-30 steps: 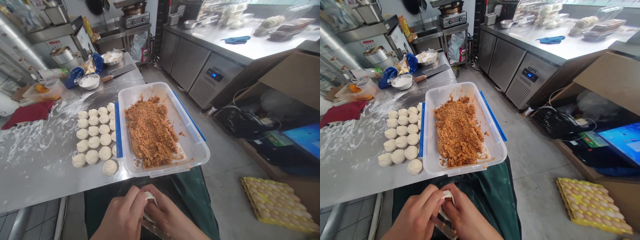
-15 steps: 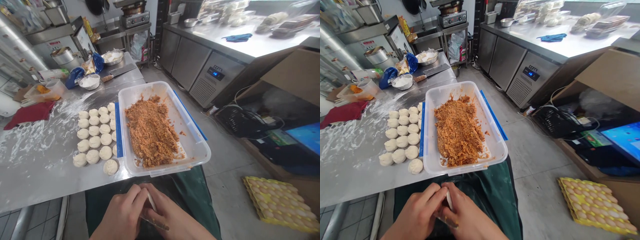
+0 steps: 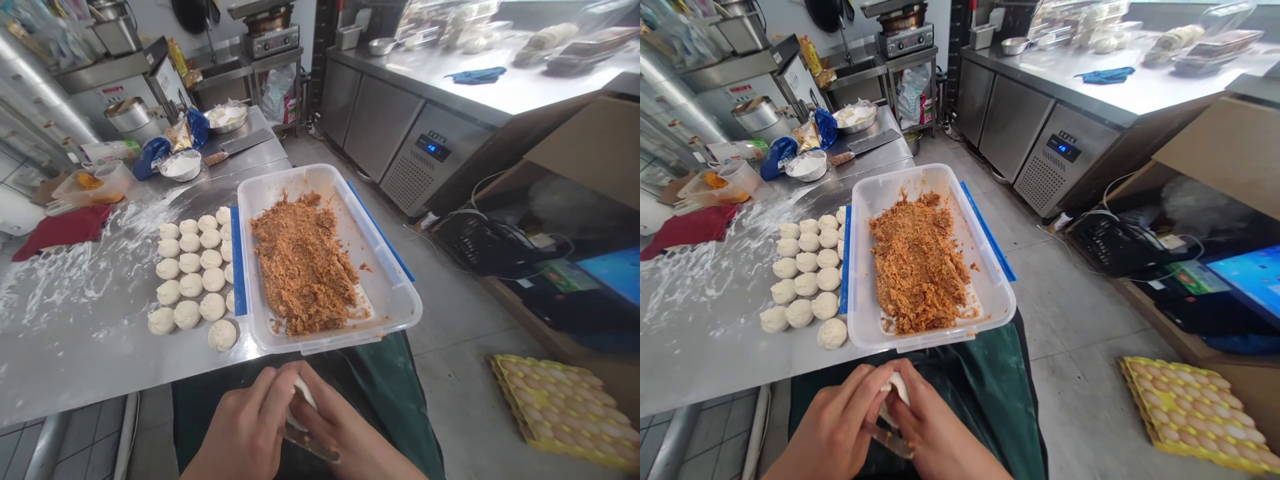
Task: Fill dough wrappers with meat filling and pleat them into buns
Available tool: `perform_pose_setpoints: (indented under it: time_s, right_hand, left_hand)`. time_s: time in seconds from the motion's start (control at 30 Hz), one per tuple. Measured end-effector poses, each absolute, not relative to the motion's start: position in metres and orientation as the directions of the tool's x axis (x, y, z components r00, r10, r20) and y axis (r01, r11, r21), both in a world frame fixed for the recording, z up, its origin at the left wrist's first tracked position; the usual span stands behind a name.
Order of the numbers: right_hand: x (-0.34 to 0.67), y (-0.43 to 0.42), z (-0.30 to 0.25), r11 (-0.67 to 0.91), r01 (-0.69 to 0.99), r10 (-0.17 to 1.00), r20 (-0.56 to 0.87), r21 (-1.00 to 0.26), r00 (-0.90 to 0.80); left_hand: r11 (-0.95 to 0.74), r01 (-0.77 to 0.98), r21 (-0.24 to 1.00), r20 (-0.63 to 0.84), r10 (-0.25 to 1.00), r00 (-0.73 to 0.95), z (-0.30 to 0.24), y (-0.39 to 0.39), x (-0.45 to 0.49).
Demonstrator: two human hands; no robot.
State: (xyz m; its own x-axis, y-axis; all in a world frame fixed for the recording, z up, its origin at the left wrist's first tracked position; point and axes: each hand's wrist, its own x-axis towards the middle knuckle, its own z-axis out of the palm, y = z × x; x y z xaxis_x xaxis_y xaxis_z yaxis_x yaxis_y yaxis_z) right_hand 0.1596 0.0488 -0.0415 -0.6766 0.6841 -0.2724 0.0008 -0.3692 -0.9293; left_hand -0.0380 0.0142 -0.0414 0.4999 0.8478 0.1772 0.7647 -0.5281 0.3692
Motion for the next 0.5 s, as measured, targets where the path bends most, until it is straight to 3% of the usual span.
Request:
perform_pose_setpoints:
  time_s: [0.07,0.2,0.33,0.5]
  right_hand:
    - [0.1597,0.0492,-0.0406,-0.311,0.024,0.687,-0.242,-0.950,-0.685]
    - [0.1602,0.0490,-0.0413,-0.381,0.060,0.669,-0.320,-0.923,-0.671]
    - [0.1594,0.0503,-0.0426,-0.292,0.109,0.675,-0.285,-0.950,-0.681]
    - [0.1596,0.0504,-0.0449,-0.431,0.061,0.654,-0.359,-0.900,-0.666]
  left_hand:
    - [-0.542,0.768,0.340,0.172,0.839,0.516,-0.0412,0.0142,-0.0380]
    - [-0.528,0.745,0.408,0.183,0.847,0.500,-0.0398,0.0142,-0.0384]
    - [-0.573,0.750,0.331,0.177,0.818,0.547,-0.0403,0.0141,-0.0398]
    - [-0.544,0.755,0.368,0.187,0.838,0.513,-0.0372,0.0146,-0.0399]
